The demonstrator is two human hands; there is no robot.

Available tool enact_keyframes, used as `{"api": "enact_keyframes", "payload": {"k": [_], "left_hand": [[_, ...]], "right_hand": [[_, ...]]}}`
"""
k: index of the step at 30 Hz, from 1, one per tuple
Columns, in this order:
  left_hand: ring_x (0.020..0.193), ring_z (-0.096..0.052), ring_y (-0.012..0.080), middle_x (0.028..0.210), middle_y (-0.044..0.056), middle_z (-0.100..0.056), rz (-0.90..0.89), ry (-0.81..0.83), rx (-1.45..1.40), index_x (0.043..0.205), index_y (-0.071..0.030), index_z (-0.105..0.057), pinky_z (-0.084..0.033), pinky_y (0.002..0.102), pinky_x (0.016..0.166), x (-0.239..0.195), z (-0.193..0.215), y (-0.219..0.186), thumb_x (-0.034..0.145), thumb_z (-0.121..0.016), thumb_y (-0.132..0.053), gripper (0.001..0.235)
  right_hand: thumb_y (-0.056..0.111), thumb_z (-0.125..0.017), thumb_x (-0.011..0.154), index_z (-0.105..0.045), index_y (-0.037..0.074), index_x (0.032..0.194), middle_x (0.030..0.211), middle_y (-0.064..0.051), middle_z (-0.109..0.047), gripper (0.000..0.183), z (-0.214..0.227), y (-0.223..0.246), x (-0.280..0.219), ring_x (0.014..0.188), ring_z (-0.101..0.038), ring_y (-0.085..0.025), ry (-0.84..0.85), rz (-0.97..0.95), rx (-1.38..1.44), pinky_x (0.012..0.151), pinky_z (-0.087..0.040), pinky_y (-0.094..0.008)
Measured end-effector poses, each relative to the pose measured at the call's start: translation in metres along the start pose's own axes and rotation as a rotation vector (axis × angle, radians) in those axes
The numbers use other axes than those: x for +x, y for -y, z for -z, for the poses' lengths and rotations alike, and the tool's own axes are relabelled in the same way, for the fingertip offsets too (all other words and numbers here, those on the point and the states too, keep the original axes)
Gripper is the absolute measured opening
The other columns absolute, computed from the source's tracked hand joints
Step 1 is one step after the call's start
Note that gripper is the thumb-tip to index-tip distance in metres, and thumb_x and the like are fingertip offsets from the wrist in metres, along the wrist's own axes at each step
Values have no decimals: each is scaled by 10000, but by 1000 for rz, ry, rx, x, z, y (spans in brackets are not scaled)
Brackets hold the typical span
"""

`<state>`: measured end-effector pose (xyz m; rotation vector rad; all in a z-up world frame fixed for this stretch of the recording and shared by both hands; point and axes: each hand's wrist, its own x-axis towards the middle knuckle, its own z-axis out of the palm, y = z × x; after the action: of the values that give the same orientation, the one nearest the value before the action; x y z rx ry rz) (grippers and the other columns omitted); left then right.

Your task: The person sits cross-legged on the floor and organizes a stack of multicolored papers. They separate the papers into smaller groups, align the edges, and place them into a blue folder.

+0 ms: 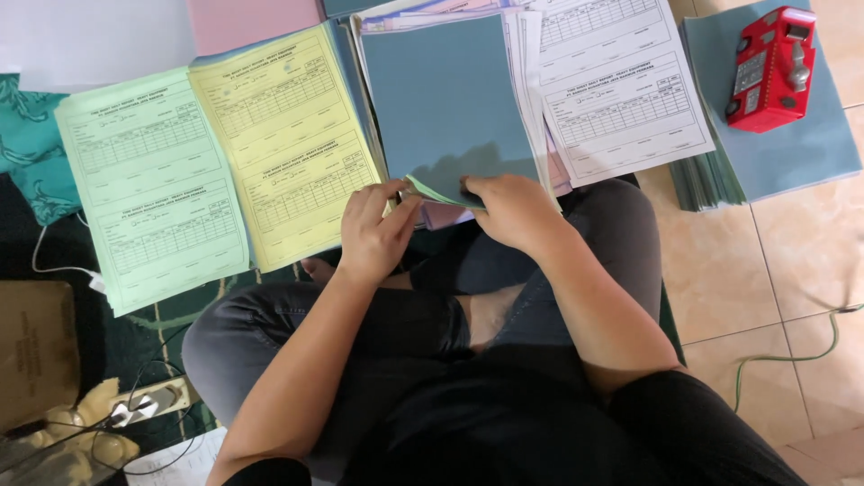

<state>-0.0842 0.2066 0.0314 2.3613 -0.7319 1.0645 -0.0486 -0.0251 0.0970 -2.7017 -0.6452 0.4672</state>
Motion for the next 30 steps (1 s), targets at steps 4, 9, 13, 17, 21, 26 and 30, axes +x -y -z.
{"api": "enact_keyframes", "payload": {"k": [4,9,13,17,21,26,30], "left_hand": [[910,-674,326,1177,144,-650,16,-48,-33,936,-88,-743,-543,417,704,3,0,0,908,-782,-76,50],[956,-686,344,1202,155,-625,29,-52,-81,918,-80,-736,-541,420,716,7,4,0,916,-788,-74,53],[975,-684,336,1210,141,-629,53,-52,-89,925,-97,-743,-539,419,729,4,1,1,912,-796,-96,55],[996,-689,336,1216,135,-638,54,-57,-93,913,-95,-743,-547,415,757,3,-1,2,909,-802,-97,59],[1005,-690,352,1203,139,-643,53,-60,-105,919,-89,-739,-549,421,763,3,-1,1,911,-801,-101,64],[1018,-685,339,1222,128,-645,70,-42,-100,929,-96,-739,-545,421,771,-2,-4,3,915,-790,-111,55],[1030,-688,345,1234,135,-657,82,-51,-131,942,-89,-735,-553,433,799,-6,-9,3,913,-788,-108,63]], "right_hand": [[167,-596,957,-720,89,1233,894,-148,-762,313,3,7,-1,812,-753,-357,-14,-3,8,737,-613,-468],[149,-646,932,-741,77,1172,873,-132,-753,269,4,9,-3,797,-756,-337,-28,-12,-14,738,-612,-441],[147,-634,950,-721,40,1207,922,-166,-755,291,13,14,-5,802,-754,-343,16,-13,8,744,-608,-427],[131,-627,949,-723,30,1192,933,-184,-755,281,15,16,-6,817,-753,-364,16,-9,14,747,-608,-447],[140,-639,947,-731,31,1173,928,-175,-754,268,14,13,-3,814,-755,-350,6,-7,21,746,-609,-427],[153,-620,958,-700,22,1246,1021,-201,-753,327,17,15,-3,891,-749,-380,52,-28,17,792,-609,-462],[144,-618,953,-689,9,1270,1042,-212,-754,353,20,17,-4,905,-748,-387,70,-29,29,799,-607,-471]]}}
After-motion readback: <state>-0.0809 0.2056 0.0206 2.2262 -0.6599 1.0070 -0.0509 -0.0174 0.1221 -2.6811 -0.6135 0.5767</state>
